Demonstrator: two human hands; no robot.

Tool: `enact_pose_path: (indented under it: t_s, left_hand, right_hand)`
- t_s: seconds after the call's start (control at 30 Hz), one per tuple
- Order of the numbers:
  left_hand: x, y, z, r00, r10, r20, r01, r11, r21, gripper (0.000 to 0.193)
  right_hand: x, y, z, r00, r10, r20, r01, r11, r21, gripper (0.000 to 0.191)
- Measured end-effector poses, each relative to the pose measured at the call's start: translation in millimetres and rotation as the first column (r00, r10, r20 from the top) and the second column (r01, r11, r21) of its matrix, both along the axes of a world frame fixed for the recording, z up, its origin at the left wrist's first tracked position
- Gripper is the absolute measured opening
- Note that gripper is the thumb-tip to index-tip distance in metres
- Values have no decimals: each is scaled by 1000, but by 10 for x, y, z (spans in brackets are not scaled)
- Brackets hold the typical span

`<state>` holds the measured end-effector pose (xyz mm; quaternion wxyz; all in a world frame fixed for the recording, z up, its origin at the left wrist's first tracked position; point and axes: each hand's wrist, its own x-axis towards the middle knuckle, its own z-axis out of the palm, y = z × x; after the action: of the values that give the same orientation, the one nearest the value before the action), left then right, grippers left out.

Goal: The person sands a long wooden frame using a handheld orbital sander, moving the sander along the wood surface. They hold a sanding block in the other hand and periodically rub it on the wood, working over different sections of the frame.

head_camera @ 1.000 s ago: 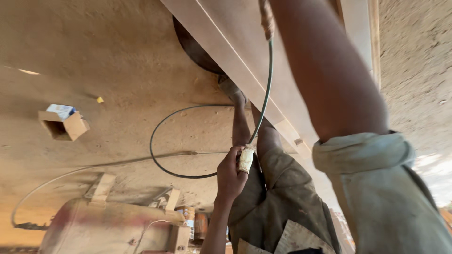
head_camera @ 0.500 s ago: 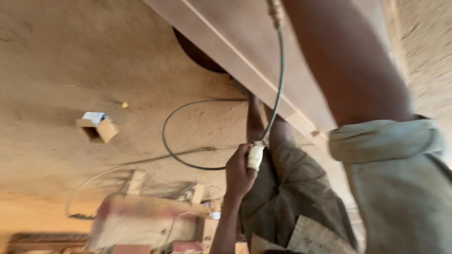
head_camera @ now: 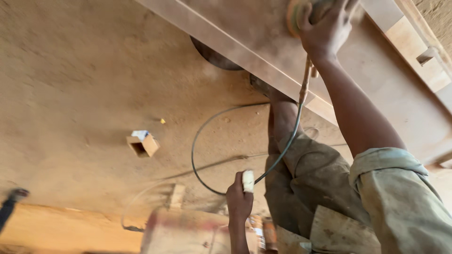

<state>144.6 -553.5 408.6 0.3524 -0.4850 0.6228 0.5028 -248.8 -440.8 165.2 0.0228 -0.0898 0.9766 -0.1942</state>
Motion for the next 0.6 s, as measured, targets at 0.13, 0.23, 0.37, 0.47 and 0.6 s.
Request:
enact_pose_path:
  t_s: [0.13, 0.23, 0.37, 0.47, 0.6]
  left_hand:
    - [99, -310, 15, 991, -131, -20, 128, 985, -120, 34]
    - [-63, -463, -84, 988, -153, -29, 149, 982, -115, 36]
    - [-465, -659, -200, 958, -271, -89, 271, 962, -15, 40]
    - [-780, -923, -330, 955, -274, -114, 287, 951, 117, 38]
    - [-979, -1335, -257, 961, -134, -243, 182, 966, 186, 44]
  right_hand:
    - [83, 60, 51, 989, -145, 31, 144, 989, 28, 60]
    - [-64, -178, 47, 996, -36, 76, 31, 997, 72, 59]
    - [-390, -808, 29, 975, 221, -6, -220, 971, -89, 60]
    - [-631, -1365, 26, 925, 374, 66, -373, 927, -28, 35]
    - [-886, -2026, -21, 772, 487, 408, -495, 864, -93, 21]
